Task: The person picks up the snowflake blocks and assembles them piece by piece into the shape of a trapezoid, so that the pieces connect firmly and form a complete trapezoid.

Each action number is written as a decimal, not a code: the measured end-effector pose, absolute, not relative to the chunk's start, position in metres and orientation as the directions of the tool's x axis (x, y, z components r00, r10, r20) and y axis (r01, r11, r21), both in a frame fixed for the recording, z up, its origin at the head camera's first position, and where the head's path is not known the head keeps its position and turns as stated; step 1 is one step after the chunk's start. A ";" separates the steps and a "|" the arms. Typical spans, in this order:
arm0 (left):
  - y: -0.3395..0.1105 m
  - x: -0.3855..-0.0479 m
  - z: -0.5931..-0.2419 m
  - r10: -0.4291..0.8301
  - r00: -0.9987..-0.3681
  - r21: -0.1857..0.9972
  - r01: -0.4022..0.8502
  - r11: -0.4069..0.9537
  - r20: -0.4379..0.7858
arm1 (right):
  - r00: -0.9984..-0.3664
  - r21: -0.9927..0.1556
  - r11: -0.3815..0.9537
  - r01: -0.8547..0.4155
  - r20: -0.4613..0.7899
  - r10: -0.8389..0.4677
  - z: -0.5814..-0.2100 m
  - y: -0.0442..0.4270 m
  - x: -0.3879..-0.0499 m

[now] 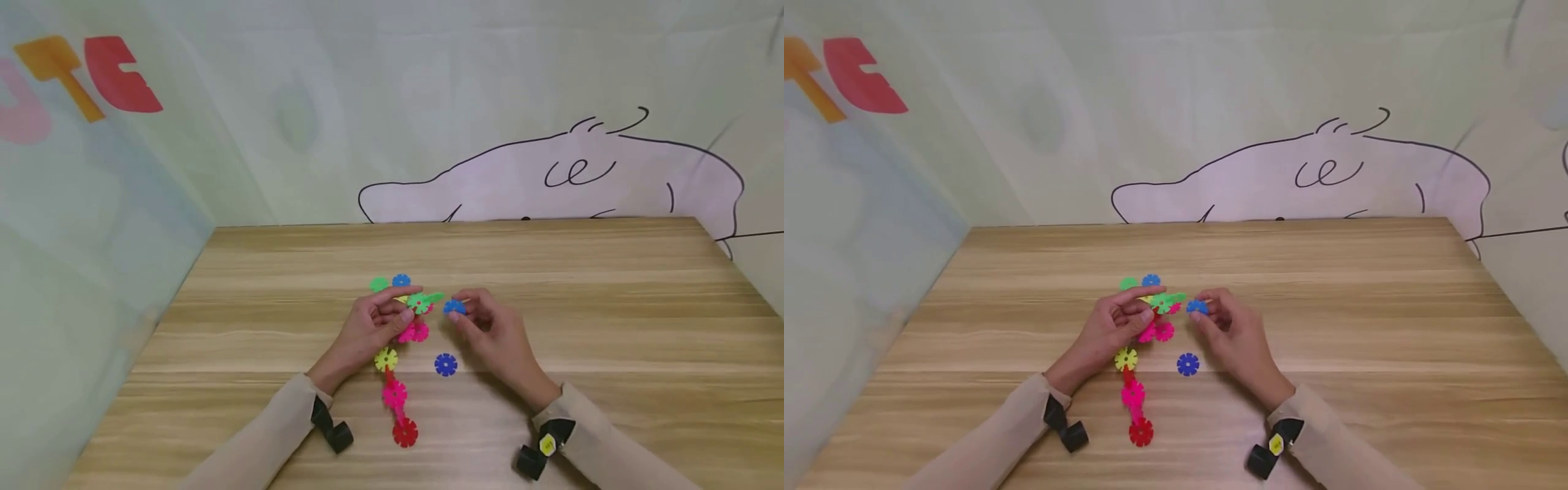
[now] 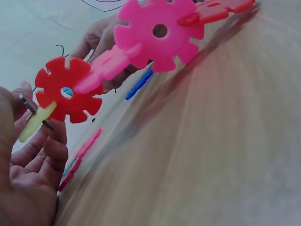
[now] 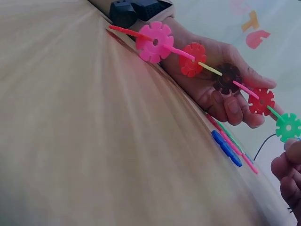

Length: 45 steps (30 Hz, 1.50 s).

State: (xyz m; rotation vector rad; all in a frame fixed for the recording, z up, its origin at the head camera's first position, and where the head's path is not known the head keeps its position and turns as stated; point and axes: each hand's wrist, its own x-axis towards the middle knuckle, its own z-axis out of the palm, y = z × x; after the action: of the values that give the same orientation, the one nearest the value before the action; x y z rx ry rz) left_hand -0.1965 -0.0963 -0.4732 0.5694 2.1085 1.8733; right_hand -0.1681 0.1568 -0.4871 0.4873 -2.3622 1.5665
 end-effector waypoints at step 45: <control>-0.095 -0.198 -0.476 0.497 -0.864 0.980 0.160 0.115 0.083 | -0.979 -0.980 0.080 -0.184 0.175 -0.108 -0.477 0.159 -0.181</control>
State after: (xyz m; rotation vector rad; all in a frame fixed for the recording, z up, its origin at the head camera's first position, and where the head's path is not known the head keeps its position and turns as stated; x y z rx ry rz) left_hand -0.1976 -0.0955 -0.4758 0.6477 2.1287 1.8158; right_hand -0.1809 0.1586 -0.4769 0.3074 -2.2666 2.0703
